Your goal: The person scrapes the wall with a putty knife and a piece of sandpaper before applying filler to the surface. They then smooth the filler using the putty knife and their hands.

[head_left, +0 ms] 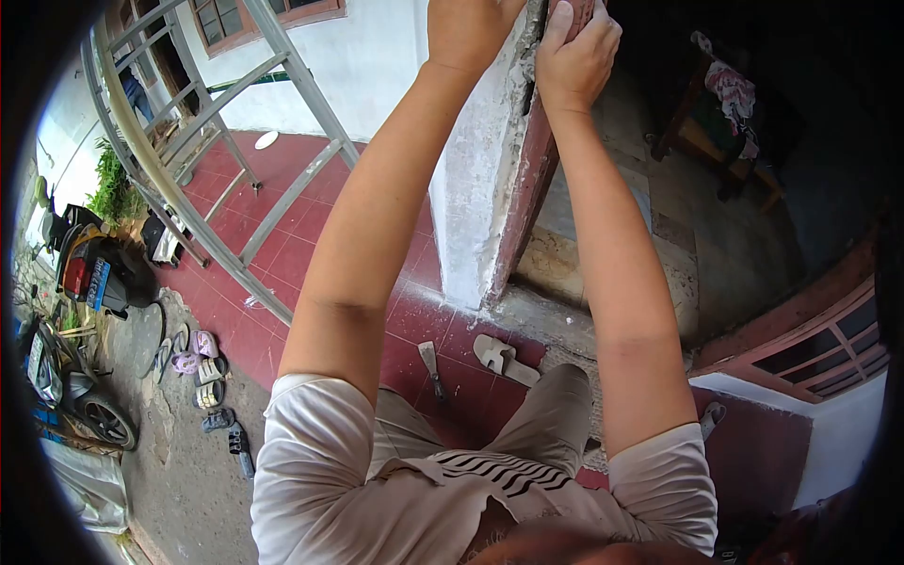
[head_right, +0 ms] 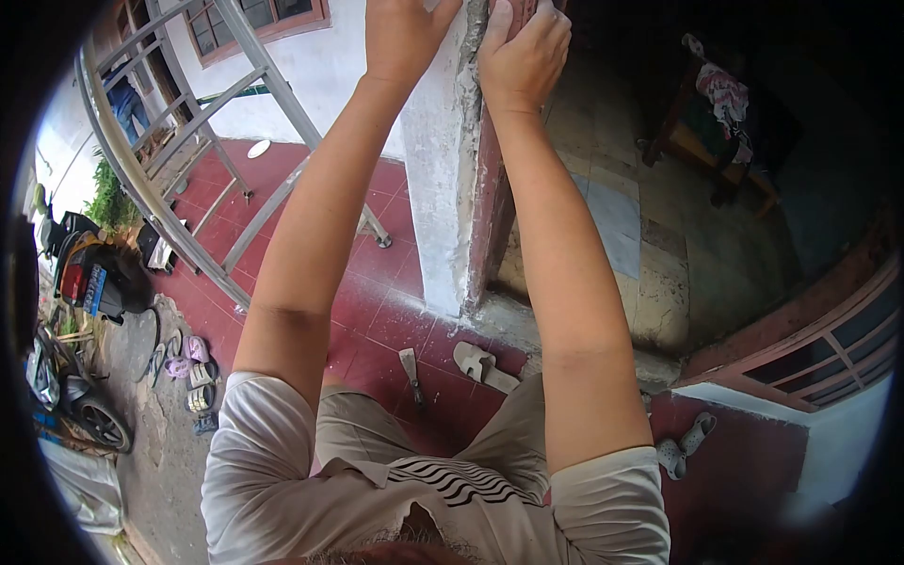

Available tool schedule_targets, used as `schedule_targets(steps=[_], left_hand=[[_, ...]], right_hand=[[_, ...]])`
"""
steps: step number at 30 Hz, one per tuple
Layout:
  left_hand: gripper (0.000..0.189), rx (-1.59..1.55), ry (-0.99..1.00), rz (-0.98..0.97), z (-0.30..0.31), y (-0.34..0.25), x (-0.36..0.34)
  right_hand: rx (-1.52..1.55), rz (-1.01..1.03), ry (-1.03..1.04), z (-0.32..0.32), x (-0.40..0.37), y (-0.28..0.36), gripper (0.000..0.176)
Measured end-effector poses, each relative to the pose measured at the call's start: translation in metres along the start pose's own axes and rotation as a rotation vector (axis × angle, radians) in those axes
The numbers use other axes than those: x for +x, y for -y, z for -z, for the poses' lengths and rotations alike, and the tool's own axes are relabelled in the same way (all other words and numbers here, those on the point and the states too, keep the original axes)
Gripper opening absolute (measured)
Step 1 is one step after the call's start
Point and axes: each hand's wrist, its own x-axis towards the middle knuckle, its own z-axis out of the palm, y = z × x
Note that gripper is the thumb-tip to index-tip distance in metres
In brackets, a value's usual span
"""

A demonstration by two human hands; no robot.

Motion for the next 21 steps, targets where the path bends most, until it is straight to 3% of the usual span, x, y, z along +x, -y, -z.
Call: schedule_targets(steps=[4,9,12,21], left_hand=[[0.021,0.012,0.096,0.079,0.015,-0.014,-0.061],[0.033,0.046,0.053,0.08,0.014,-0.011,-0.144],[0.036,0.038,0.101,0.182,0.022,-0.02,-0.178],[0.035,0.055,0.124,0.284,0.027,-0.037,-0.21]], right_hand=[[-0.011,-0.012,-0.012,0.001,-0.001,0.003,0.044],[-0.029,0.007,-0.02,-0.001,-0.004,0.001,0.044],[-0.019,0.003,-0.019,-0.001,-0.006,0.001,0.043],[-0.016,0.001,-0.01,0.0,-0.004,0.004,0.042]])
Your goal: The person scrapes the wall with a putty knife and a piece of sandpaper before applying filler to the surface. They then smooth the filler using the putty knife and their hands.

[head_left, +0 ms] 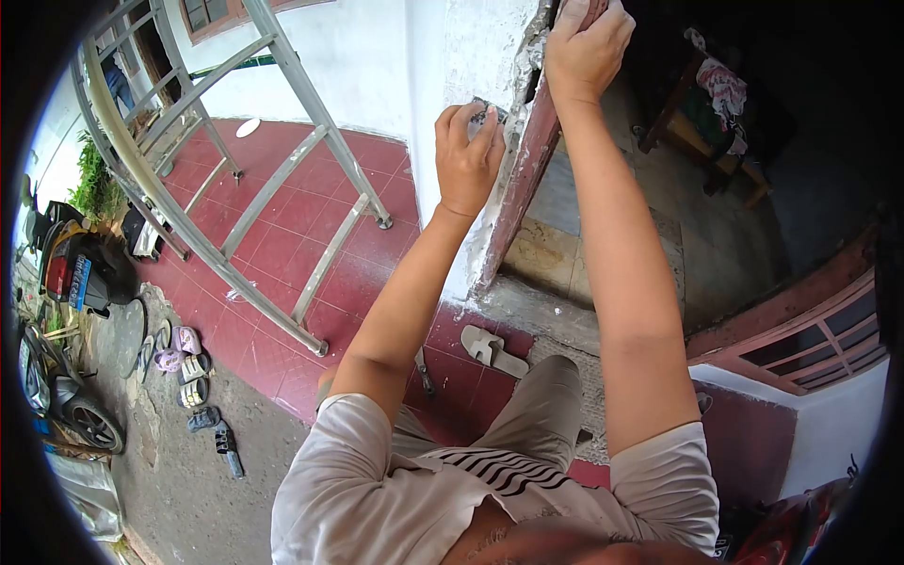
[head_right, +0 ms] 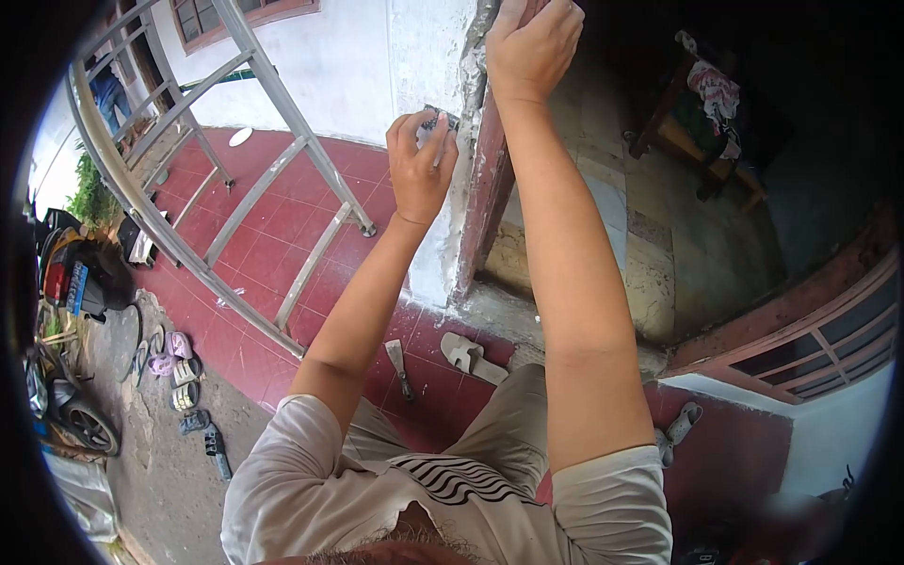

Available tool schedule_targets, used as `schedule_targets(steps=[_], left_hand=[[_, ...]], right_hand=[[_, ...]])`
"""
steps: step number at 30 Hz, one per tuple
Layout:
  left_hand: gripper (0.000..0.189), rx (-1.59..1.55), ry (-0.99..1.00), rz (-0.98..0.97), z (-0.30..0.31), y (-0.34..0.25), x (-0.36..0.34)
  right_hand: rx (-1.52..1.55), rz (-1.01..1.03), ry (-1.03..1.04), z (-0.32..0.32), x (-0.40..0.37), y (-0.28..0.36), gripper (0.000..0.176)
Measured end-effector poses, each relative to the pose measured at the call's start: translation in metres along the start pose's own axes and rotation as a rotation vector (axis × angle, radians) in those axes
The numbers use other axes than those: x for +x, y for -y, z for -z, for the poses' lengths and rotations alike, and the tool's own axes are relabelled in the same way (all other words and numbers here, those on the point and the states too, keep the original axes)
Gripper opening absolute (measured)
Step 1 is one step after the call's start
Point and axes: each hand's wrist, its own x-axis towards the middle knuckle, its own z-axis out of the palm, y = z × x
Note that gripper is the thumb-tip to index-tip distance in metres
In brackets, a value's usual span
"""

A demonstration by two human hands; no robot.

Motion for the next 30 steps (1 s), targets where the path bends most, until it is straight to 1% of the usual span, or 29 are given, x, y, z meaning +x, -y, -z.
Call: schedule_targets(steps=[3,5,8,10,14,18,20,25,30], left_hand=[[0.036,-0.012,-0.047,-0.027,-0.004,0.0,0.021],[0.037,-0.033,-0.069,-0.046,-0.004,0.001,0.026],[0.038,-0.025,-0.027,-0.06,0.001,0.003,0.017],[0.039,0.001,0.028,-0.019,0.007,0.0,0.005],[0.035,0.023,0.004,-0.046,0.001,-0.002,0.016],[0.034,0.02,-0.048,-0.089,-0.006,-0.002,0.055],[0.034,0.024,-0.075,-0.161,-0.008,-0.001,0.076],[0.029,0.054,-0.137,-0.253,-0.011,-0.002,0.136],[0.03,0.041,-0.168,-0.321,-0.009,-0.013,0.191]], right_hand=[[0.0,0.023,-0.013,-0.001,0.001,0.0,0.042],[-0.004,-0.006,0.001,0.0,0.001,0.001,0.042],[-0.02,-0.018,-0.001,0.001,0.002,0.001,0.043],[-0.009,-0.014,-0.01,0.001,0.003,0.001,0.043],[-0.004,-0.016,0.001,0.001,0.003,0.001,0.044],[-0.005,0.014,0.018,-0.007,-0.002,-0.011,0.047],[0.002,0.007,-0.012,-0.013,-0.002,-0.019,0.047],[0.004,-0.004,0.006,-0.011,0.0,-0.017,0.051],[-0.007,-0.011,0.009,-0.009,0.001,-0.016,0.05]])
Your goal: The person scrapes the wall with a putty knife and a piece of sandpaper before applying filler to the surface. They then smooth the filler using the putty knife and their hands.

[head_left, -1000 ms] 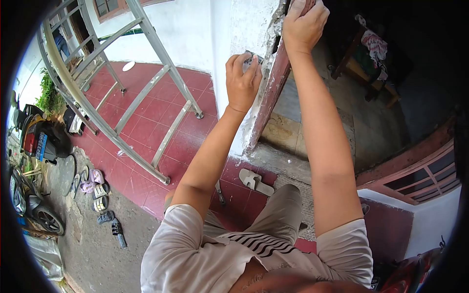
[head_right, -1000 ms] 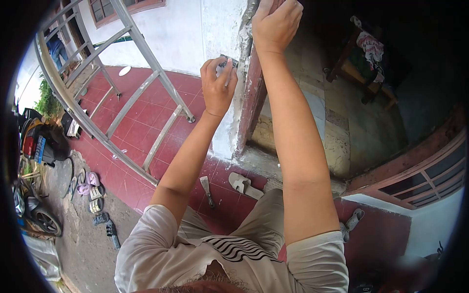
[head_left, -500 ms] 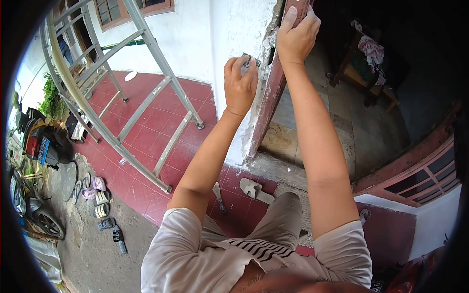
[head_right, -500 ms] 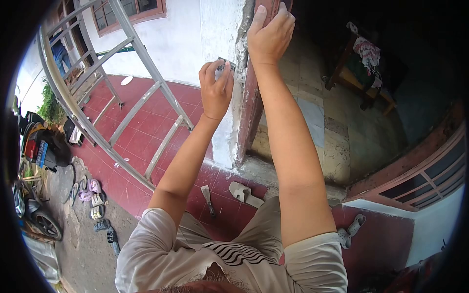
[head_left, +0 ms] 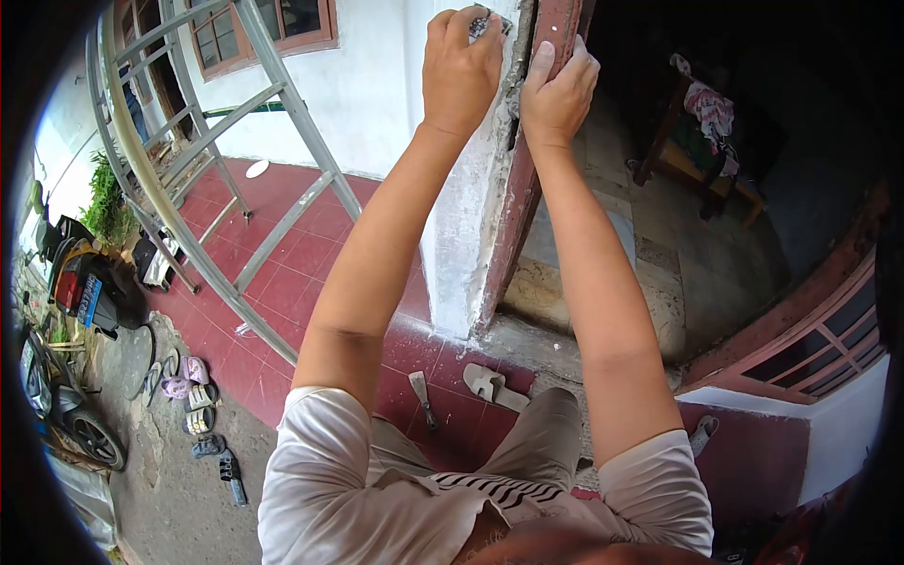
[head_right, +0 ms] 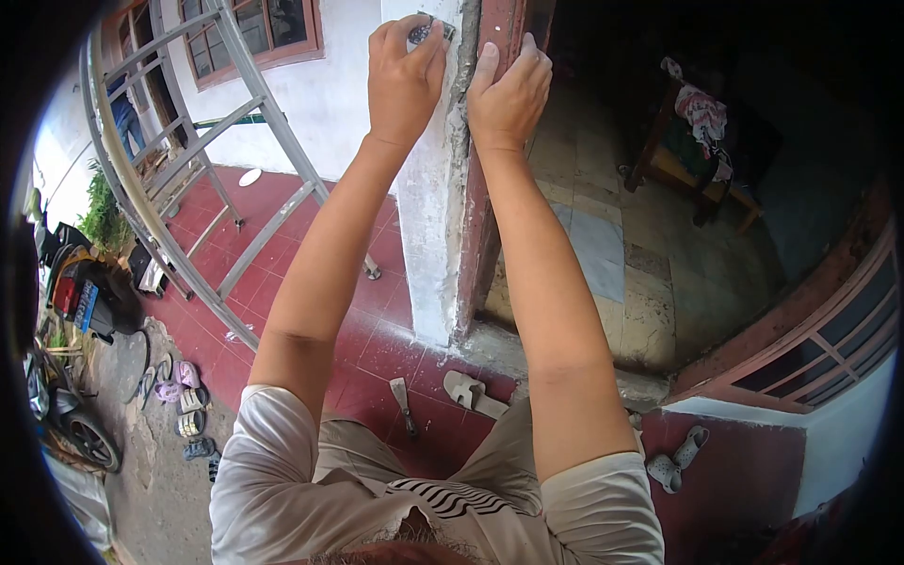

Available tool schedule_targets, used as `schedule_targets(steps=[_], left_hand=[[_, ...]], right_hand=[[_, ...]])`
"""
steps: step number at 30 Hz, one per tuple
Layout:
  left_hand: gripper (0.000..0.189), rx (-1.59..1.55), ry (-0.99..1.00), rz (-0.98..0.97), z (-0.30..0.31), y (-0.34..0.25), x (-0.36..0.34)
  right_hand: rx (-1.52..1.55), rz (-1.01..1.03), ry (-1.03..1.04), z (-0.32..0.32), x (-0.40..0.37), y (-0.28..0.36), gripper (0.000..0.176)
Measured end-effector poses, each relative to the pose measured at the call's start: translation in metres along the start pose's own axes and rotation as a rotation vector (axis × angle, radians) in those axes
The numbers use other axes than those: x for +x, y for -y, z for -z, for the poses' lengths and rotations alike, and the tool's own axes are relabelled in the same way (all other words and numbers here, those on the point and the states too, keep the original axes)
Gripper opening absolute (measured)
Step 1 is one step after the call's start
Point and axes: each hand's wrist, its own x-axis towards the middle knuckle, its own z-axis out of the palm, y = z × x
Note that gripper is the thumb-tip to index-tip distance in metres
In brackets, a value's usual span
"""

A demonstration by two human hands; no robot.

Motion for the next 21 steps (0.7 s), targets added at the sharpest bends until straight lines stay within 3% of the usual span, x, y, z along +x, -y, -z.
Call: schedule_targets(steps=[2,11,14,21], left_hand=[[0.019,-0.025,0.045,-0.015,0.009,-0.009,0.032],[0.018,-0.053,0.016,-0.11,-0.012,0.008,0.113],[0.017,-0.073,-0.006,-0.2,-0.019,0.021,0.114],[0.027,-0.09,0.089,-0.157,-0.001,0.015,0.081]], right_hand=[[0.002,-0.01,0.012,0.0,0.001,0.0,0.05],[0.023,-0.02,0.013,0.001,0.002,0.001,0.05],[0.026,0.003,0.006,0.0,0.001,0.0,0.051],[0.022,0.038,-0.027,-0.002,0.0,-0.001,0.048]])
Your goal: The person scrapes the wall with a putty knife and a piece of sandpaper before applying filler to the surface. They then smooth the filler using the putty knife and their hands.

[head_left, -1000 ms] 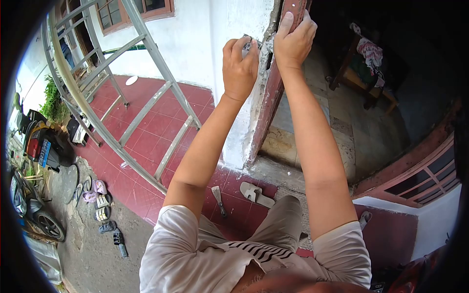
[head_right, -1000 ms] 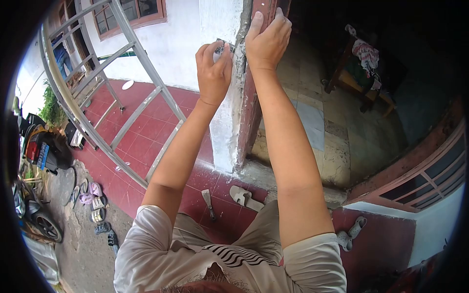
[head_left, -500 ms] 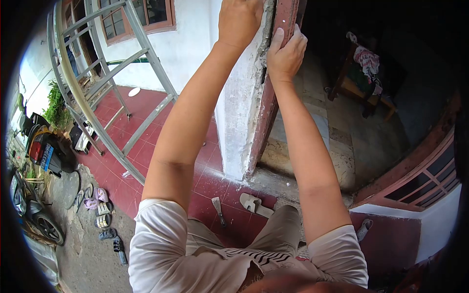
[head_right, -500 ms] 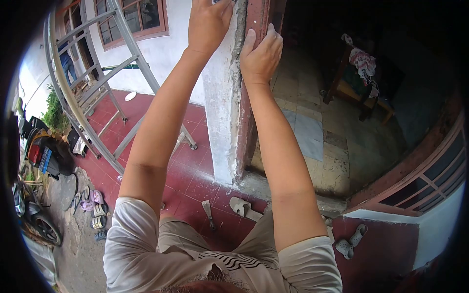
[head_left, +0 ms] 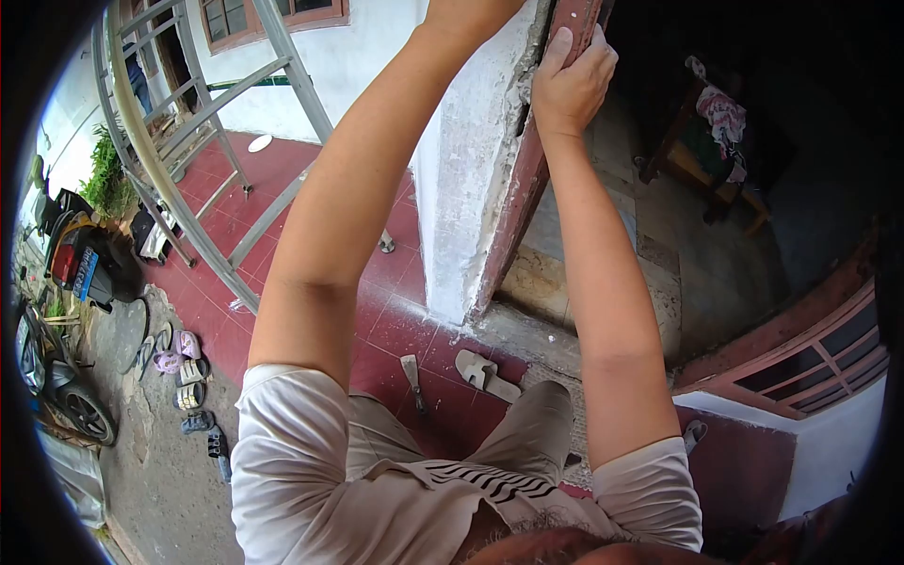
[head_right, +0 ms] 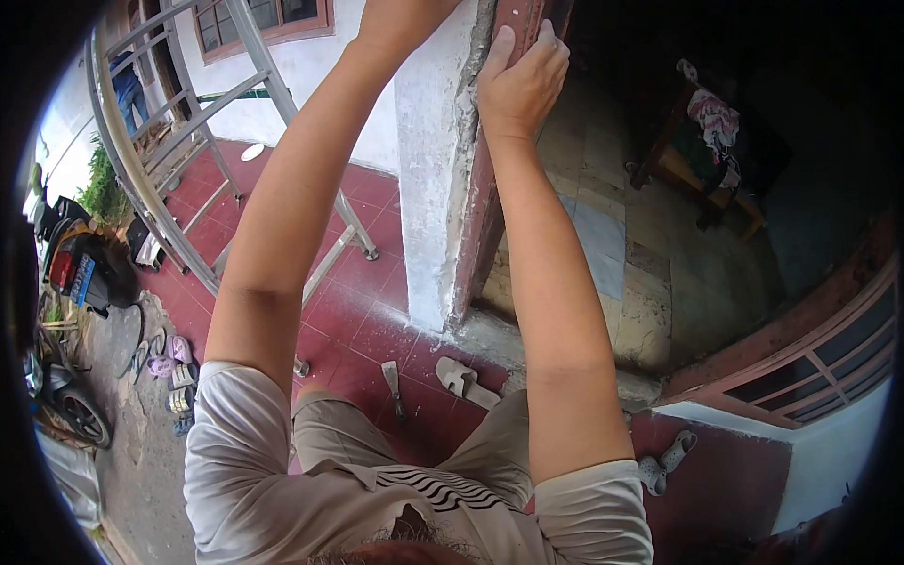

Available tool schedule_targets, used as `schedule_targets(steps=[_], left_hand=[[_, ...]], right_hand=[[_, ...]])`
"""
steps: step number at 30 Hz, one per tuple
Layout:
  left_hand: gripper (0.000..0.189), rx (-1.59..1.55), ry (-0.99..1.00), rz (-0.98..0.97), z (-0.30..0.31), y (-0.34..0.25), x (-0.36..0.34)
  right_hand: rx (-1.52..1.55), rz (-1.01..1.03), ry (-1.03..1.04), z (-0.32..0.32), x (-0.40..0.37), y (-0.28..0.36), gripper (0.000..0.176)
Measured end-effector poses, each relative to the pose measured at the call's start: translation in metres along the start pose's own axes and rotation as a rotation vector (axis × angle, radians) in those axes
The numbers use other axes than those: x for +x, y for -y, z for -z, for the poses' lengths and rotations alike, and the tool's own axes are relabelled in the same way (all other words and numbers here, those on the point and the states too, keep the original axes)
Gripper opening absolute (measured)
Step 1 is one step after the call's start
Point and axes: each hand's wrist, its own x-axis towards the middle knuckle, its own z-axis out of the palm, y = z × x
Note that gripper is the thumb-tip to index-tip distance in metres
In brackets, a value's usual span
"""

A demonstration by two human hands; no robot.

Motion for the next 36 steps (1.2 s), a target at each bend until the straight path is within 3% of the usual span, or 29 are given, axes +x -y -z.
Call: schedule_targets(steps=[7,9,17,21,23,26,30,32,36], left_hand=[[0.034,-0.018,0.134,0.182,0.021,-0.031,-0.097],[0.031,0.039,0.054,0.153,0.02,-0.044,-0.135],[0.036,-0.035,0.23,0.463,0.037,-0.09,-0.257],[0.032,-0.053,0.287,0.621,0.046,-0.1,-0.278],[0.029,-0.197,0.203,0.89,0.047,-0.101,-0.283],[0.026,-0.265,0.304,1.025,0.053,-0.098,-0.296],[0.023,-0.326,0.223,1.113,0.05,-0.104,-0.316],[0.023,-0.479,0.197,1.333,0.048,-0.11,-0.32],[0.023,-0.476,0.128,1.325,0.042,-0.11,-0.306]], right_hand=[[-0.031,-0.013,0.013,0.009,0.003,0.013,0.044],[-0.035,-0.007,0.015,0.009,0.002,0.012,0.044],[-0.03,-0.015,0.014,0.007,0.001,0.013,0.044],[-0.049,0.014,-0.005,0.006,0.0,0.012,0.043],[-0.057,0.019,-0.002,0.005,-0.002,0.011,0.043],[-0.075,0.0,-0.014,0.002,-0.002,0.011,0.043],[-0.073,-0.002,0.005,0.004,-0.002,0.012,0.043],[-0.06,0.012,-0.006,0.003,-0.002,0.012,0.043],[-0.054,0.013,0.003,0.006,-0.001,0.016,0.042]])
